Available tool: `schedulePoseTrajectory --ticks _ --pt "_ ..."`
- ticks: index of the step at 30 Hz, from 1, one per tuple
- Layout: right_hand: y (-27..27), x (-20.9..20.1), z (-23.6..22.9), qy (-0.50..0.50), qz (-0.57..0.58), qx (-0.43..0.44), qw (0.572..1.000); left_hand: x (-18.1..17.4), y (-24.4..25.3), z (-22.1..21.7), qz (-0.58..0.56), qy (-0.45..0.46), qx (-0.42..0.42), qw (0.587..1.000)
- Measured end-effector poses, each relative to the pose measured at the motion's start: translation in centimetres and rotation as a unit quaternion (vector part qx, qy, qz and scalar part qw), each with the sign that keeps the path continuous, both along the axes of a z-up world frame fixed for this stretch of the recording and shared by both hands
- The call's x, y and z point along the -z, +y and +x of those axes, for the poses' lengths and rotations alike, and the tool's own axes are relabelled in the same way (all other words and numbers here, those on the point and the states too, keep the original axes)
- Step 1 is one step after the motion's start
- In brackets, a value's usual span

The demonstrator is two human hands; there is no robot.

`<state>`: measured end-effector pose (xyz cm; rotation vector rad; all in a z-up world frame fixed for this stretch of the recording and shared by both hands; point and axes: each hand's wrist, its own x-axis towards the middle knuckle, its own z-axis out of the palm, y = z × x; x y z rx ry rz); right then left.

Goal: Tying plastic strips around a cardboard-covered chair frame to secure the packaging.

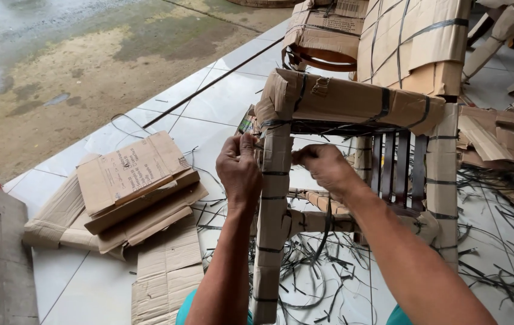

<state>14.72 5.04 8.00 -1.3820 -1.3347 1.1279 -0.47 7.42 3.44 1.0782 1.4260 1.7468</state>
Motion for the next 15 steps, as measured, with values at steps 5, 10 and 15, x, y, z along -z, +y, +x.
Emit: schedulePoseTrajectory --ticks 5,10,15 --pt "-0.8 -1.6 1.4 0.024 0.033 -0.007 0.999 -1.4 -1.3 0.0 0.117 0.086 0.039 0.989" --pt "-2.5 -4.6 0.4 0.002 0.104 -0.030 0.994 -0.9 -1.4 0.2 0.132 0.145 0.121 0.973" --pt "-3.5 -4.3 -1.0 -0.170 0.197 -0.045 0.964 -0.7 -0.6 0.0 0.175 0.227 0.152 0.946"
